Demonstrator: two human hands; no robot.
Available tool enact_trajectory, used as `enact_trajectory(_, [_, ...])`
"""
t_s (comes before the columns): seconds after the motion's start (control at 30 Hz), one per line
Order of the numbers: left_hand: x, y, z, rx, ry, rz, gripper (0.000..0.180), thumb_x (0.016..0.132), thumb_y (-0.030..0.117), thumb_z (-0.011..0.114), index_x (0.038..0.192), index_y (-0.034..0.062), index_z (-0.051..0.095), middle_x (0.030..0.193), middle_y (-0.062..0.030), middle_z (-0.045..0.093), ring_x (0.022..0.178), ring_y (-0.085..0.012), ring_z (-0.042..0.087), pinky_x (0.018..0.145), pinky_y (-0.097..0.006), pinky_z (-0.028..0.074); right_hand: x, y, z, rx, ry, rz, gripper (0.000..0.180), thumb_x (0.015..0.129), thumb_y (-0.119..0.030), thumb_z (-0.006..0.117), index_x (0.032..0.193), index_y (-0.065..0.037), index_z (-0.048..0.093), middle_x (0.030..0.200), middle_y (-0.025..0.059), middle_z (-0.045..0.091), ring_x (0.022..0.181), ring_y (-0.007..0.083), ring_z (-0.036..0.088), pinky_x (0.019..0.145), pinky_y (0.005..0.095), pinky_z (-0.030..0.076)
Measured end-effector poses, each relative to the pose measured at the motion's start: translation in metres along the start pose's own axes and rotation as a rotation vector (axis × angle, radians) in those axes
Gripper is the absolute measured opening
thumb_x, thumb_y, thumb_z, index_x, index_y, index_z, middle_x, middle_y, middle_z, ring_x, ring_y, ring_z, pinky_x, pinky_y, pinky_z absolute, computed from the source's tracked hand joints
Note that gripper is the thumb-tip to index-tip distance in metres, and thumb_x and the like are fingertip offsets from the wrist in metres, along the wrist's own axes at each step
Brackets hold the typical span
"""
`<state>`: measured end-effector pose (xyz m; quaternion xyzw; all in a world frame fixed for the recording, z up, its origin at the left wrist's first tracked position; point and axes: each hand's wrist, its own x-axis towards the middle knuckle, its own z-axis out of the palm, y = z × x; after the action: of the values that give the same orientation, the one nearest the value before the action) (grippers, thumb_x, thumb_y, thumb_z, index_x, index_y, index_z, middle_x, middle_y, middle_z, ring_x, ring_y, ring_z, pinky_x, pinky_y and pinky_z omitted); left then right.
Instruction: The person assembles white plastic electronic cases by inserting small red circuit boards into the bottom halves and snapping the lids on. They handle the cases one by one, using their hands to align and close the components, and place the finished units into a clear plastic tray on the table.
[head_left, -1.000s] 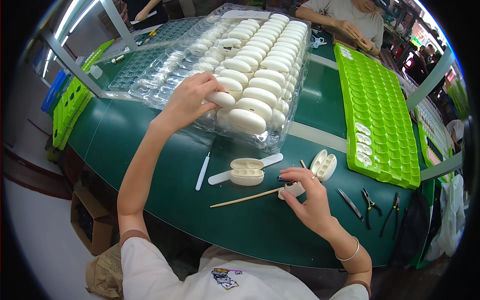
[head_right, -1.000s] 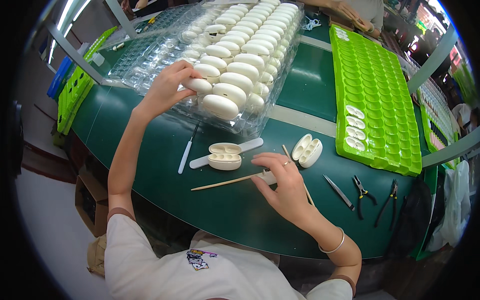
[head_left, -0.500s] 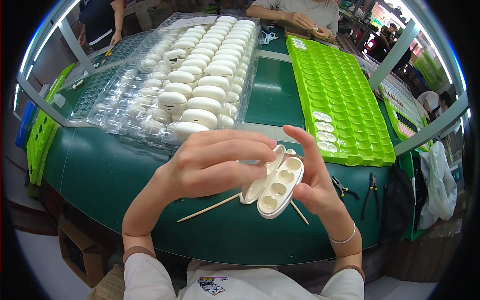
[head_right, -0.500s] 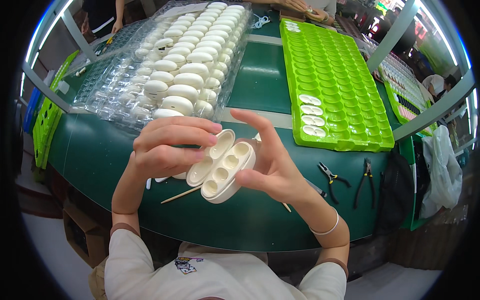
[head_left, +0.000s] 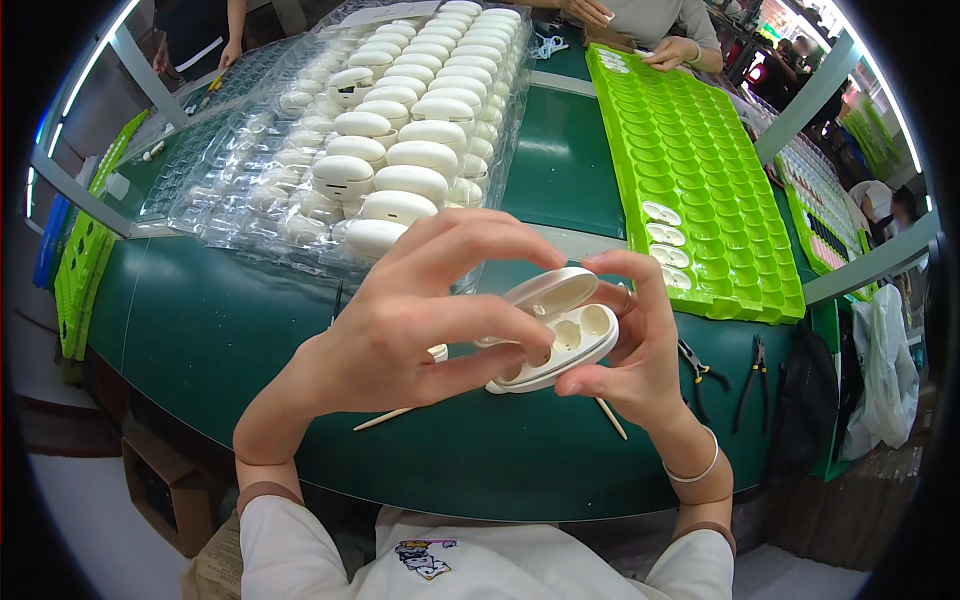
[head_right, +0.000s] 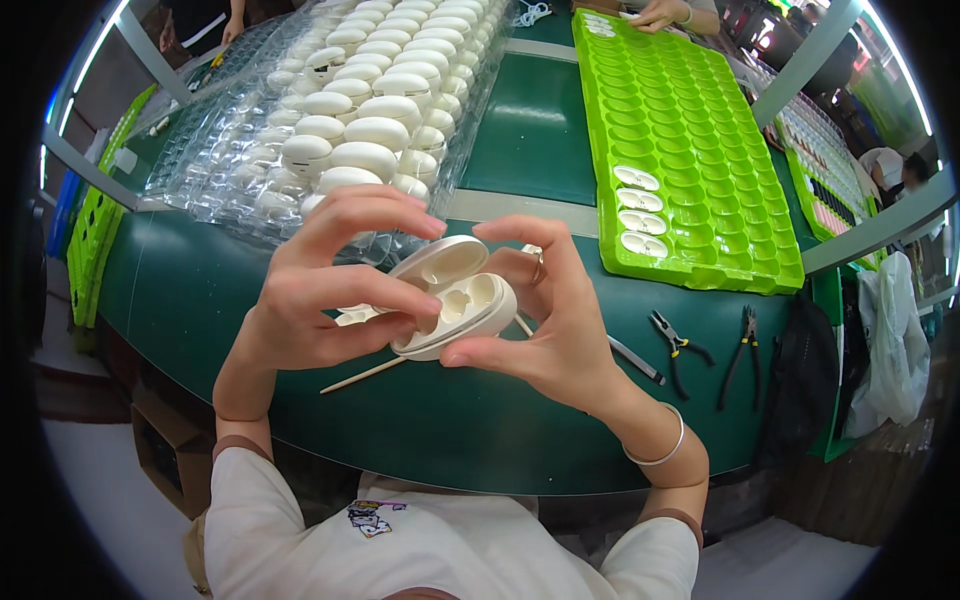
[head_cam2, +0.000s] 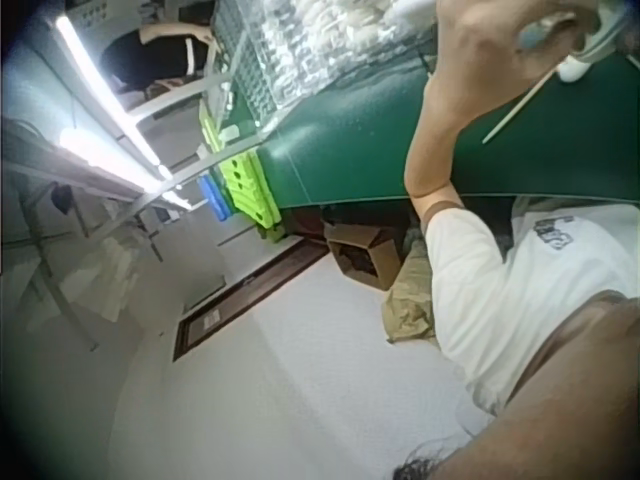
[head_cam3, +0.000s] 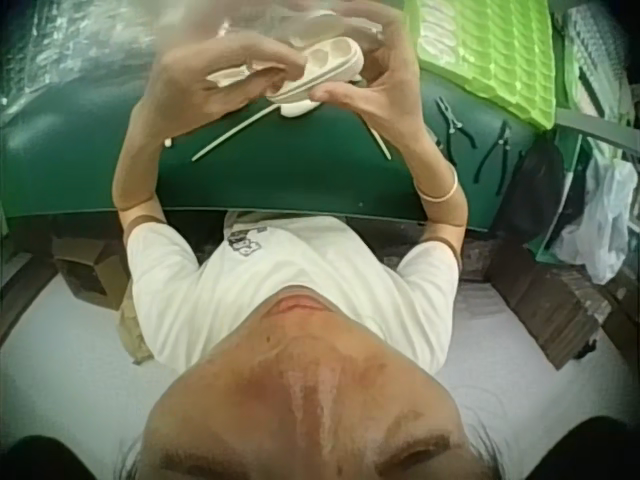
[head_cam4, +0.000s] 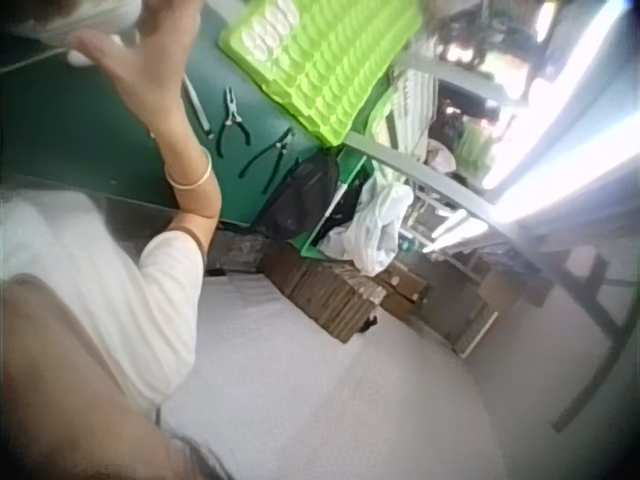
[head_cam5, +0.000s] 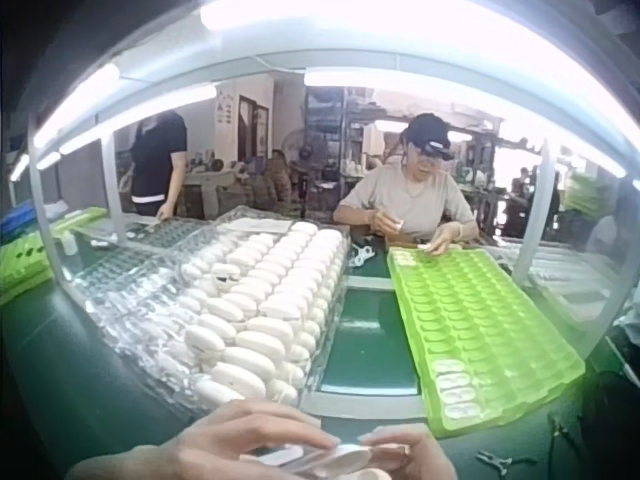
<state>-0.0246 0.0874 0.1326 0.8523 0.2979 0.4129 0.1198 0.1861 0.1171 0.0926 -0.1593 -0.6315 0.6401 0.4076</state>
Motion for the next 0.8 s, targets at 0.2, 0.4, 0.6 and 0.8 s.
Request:
enact_trajectory(0.2, [-0.016, 0.002, 0.012, -0.102, -0.164, -0.115, 0.025, 0.059, 0.008, 0.075, 0.082, 0.0106, 0.066, 0.111, -0.0088, 0.056, 0.105, -0.0269, 0.051, 0.085, -0.039, 0.041, -0.009, 0.012, -0.003, 0.148, -0.076, 0.282, 0.052, 0.068, -0.008, 0.078, 0.107, -0.002, 0.044, 0.106, 0.0099, 0.057, 0.099, 0.0153, 0.057, 0.084, 0.0313, 0.048])
enact_trajectory(0.4, [-0.068, 0.009, 0.061, -0.165, -0.132, -0.199, 0.019, 0.060, 0.016, 0.075, 0.074, 0.0085, 0.065, 0.101, -0.0103, 0.061, 0.093, -0.0264, 0.059, 0.080, -0.038, 0.042, -0.058, 0.043, 0.013, 0.403, -0.051, 0.685, 0.039, 0.075, -0.005, 0.070, 0.104, -0.001, 0.044, 0.104, 0.0105, 0.057, 0.097, 0.0158, 0.057, 0.082, 0.0313, 0.049])
enact_trajectory(0.6, [-0.102, 0.016, 0.097, -0.370, -0.080, -0.348, 0.020, 0.059, 0.014, 0.075, 0.070, 0.0031, 0.063, 0.103, -0.0179, 0.061, 0.092, -0.0313, 0.060, 0.076, -0.037, 0.048, -0.081, 0.061, 0.015, 0.330, -0.135, 0.782, 0.041, 0.078, -0.013, 0.070, 0.103, -0.001, 0.041, 0.098, 0.0120, 0.058, 0.093, 0.0177, 0.060, 0.075, 0.0306, 0.051])
enact_trajectory(0.8, [-0.115, 0.015, 0.104, -0.347, -0.065, -0.229, 0.014, 0.064, 0.006, 0.072, 0.071, -0.0005, 0.061, 0.103, -0.0203, 0.061, 0.091, -0.0316, 0.062, 0.074, -0.036, 0.054, -0.087, 0.061, 0.015, 0.123, -0.290, 0.852, 0.045, 0.076, -0.027, 0.072, 0.093, -0.002, 0.039, 0.087, 0.0132, 0.057, 0.077, 0.0162, 0.061, 0.063, 0.0294, 0.050])
